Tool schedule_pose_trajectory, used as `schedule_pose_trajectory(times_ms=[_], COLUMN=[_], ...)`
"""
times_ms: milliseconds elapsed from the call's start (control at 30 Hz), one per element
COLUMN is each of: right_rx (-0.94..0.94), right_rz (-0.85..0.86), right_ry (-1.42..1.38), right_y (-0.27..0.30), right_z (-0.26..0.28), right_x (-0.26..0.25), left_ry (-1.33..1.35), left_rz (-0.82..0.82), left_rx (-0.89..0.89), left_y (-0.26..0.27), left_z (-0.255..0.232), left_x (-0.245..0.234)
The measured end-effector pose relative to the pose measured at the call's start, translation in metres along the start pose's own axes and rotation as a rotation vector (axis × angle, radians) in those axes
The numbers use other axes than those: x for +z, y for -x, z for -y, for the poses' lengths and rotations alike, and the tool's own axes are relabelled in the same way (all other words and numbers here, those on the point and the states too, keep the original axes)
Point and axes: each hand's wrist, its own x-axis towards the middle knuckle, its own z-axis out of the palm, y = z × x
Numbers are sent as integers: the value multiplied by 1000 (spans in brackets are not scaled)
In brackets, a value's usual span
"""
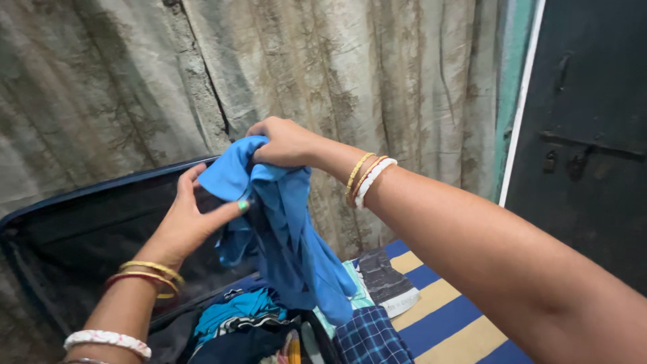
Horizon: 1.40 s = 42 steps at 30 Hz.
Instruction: The person packs a suitcase by folding and placing shirts and other items into the main compartment.
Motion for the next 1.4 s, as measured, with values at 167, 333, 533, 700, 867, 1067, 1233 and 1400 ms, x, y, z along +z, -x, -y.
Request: schedule_pose_trajectory(times_ms=[167,333,533,700,867,1067,1233,1400], right_rx=[-51,-78,-112,-78,64,406,651,664], right_rz=[32,128,94,98,-7,-92,-119,-190], right_ry=[16,25,-69,-22,-49,-548,-882,-1165], right_y=[4,10,21,16,2,-7,-10,-26], right_z=[0,1,8,14,-7,-11,5,-9], right_x=[-1,-6,16,32,40,62,67,91], left_ry=[-189,-36,79,-134,-367,-157,287,168], left_rz=[22,-13,-39,-187,-77,-84,85,29], left_rx=[-120,-113,-129,-9,-281,-422,-524,-398], left_y=[-13,-23,-15,-1,36,60,79,74], left_z=[-57,-51,-34,-13,9,40,16,13], left_x=[4,0,6,1,-9,25,49,66])
